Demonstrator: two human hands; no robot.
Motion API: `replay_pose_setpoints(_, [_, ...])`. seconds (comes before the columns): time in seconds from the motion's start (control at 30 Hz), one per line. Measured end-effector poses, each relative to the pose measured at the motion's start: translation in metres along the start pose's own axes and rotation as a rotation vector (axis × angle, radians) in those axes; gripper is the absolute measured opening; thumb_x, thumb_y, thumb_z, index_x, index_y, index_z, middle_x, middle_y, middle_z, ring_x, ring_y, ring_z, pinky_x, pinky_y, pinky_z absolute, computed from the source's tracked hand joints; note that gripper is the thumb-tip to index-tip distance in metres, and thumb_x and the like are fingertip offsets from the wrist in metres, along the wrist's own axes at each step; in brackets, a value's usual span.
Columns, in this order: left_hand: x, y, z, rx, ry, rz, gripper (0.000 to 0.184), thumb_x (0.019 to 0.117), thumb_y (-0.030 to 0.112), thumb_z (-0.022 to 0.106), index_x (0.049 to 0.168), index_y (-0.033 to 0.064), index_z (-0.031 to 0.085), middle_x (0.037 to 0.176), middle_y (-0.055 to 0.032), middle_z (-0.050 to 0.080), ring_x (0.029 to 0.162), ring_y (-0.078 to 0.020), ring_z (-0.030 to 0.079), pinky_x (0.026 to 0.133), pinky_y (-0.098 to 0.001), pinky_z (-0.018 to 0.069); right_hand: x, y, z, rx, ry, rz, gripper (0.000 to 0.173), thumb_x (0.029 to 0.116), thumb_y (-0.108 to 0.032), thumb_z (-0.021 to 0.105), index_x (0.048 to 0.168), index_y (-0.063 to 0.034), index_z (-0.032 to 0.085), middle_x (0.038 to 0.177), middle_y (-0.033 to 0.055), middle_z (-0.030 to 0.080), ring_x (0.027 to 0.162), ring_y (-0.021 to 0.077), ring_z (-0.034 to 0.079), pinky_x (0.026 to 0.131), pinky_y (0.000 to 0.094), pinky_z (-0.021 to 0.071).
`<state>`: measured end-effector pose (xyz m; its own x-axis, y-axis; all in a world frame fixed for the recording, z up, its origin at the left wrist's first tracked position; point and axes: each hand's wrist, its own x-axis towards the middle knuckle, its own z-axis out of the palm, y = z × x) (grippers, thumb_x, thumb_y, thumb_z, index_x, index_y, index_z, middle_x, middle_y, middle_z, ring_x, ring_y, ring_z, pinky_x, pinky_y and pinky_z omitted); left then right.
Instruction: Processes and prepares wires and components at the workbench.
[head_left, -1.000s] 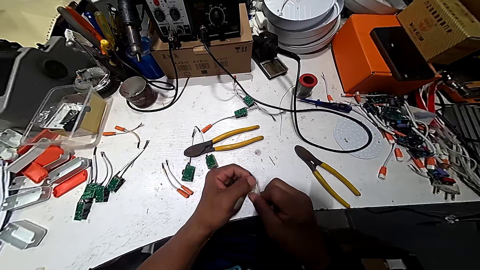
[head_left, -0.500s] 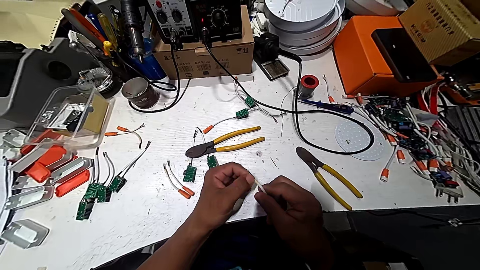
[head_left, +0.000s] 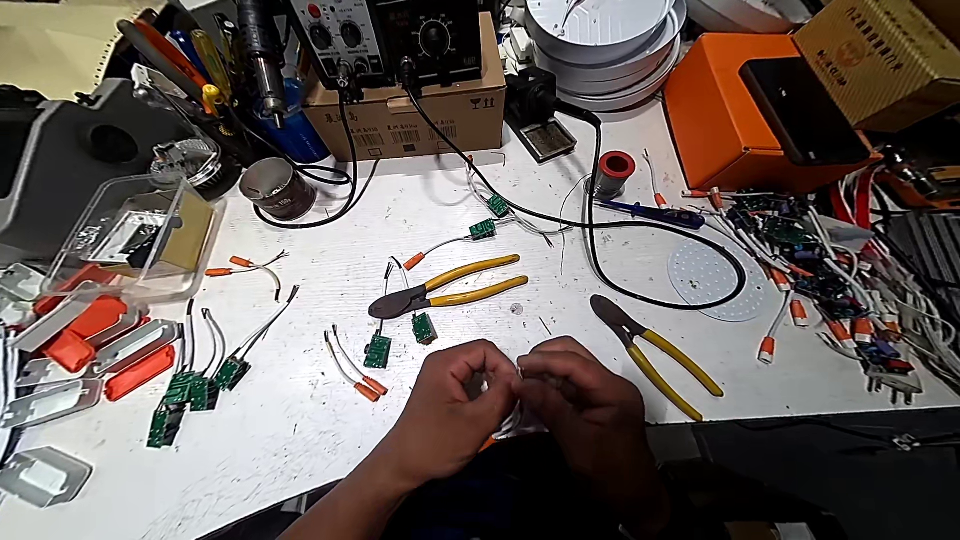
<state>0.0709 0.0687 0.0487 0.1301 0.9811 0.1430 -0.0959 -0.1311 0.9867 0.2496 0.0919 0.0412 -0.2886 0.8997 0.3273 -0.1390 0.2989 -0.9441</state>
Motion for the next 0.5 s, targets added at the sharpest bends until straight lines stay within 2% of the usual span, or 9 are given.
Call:
replay_pose_setpoints(0.1, [-0.001, 0.001, 0.002, 0.049, -0.025, -0.001, 0.011, 0.0961, 0.008, 0.067, 0.086, 0.0040, 0.067, 0.077, 0.0041, 0.063, 0.070, 0.0016, 0.058, 0.064, -0.0148, 0.0491, 0.006, -0.005, -0.004, 0.081, -0.059, 0.078, 0.014, 0.0993, -0.012, 0.066, 0.096, 0.0009, 0.071, 0.089, 0.0035, 0.068, 0.073, 0.0049, 0.064, 0.063, 0.0188, 0.0564])
replay_pose_setpoints(0.17, [-0.001, 0.000, 0.004, 0.036, -0.010, 0.018, 0.012, 0.0976, 0.009, 0.066, 0.087, 0.0044, 0.066, 0.078, 0.0038, 0.062, 0.071, 0.0013, 0.058, 0.064, -0.0149, 0.0489, 0.007, -0.003, -0.003, 0.221, -0.064, 0.142, 0.015, 0.1013, -0.011, 0.063, 0.095, 0.0010, 0.070, 0.084, 0.0024, 0.068, 0.069, 0.0049, 0.063, 0.061, 0.0198, 0.0556])
replay_pose_setpoints(0.27, [0.000, -0.002, 0.005, 0.013, 0.031, 0.019, 0.011, 0.0980, 0.008, 0.061, 0.088, 0.0057, 0.064, 0.078, 0.0046, 0.062, 0.070, 0.0008, 0.058, 0.064, -0.0158, 0.0495, 0.004, -0.001, 0.005, 0.489, 0.013, 0.325, 0.017, 0.1008, -0.014, 0.064, 0.095, 0.0003, 0.071, 0.076, 0.0036, 0.069, 0.063, 0.0053, 0.063, 0.058, 0.0201, 0.0548])
replay_pose_setpoints(0.33, [0.000, 0.000, 0.005, 0.018, 0.063, -0.020, 0.011, 0.0977, 0.007, 0.059, 0.088, 0.0070, 0.063, 0.072, 0.0063, 0.060, 0.064, 0.0012, 0.056, 0.059, -0.0153, 0.0479, 0.004, -0.001, 0.009, 0.544, 0.051, 0.396, 0.018, 0.1015, -0.014, 0.062, 0.095, 0.0008, 0.071, 0.074, 0.0046, 0.068, 0.060, 0.0059, 0.063, 0.057, 0.0202, 0.0549])
replay_pose_setpoints(0.43, [0.000, 0.003, 0.003, 0.011, 0.085, -0.042, 0.010, 0.0988, 0.007, 0.057, 0.090, 0.0073, 0.062, 0.072, 0.0054, 0.064, 0.062, 0.0007, 0.058, 0.056, -0.0151, 0.0479, 0.004, 0.000, 0.006, 0.444, 0.073, 0.354, 0.025, 0.1058, -0.014, 0.053, 0.101, 0.0022, 0.071, 0.077, 0.0047, 0.070, 0.063, 0.0079, 0.065, 0.058, 0.0225, 0.0564])
replay_pose_setpoints(0.5, [0.001, 0.004, 0.000, -0.017, 0.083, -0.034, 0.010, 0.1007, 0.005, 0.055, 0.093, 0.0062, 0.060, 0.079, 0.0006, 0.071, 0.064, -0.0019, 0.063, 0.058, -0.0164, 0.0501, 0.004, 0.002, -0.004, 0.176, 0.108, 0.173, 0.023, 0.1050, -0.013, 0.054, 0.106, 0.0021, 0.071, 0.088, 0.0028, 0.071, 0.073, 0.0072, 0.066, 0.065, 0.0227, 0.0578])
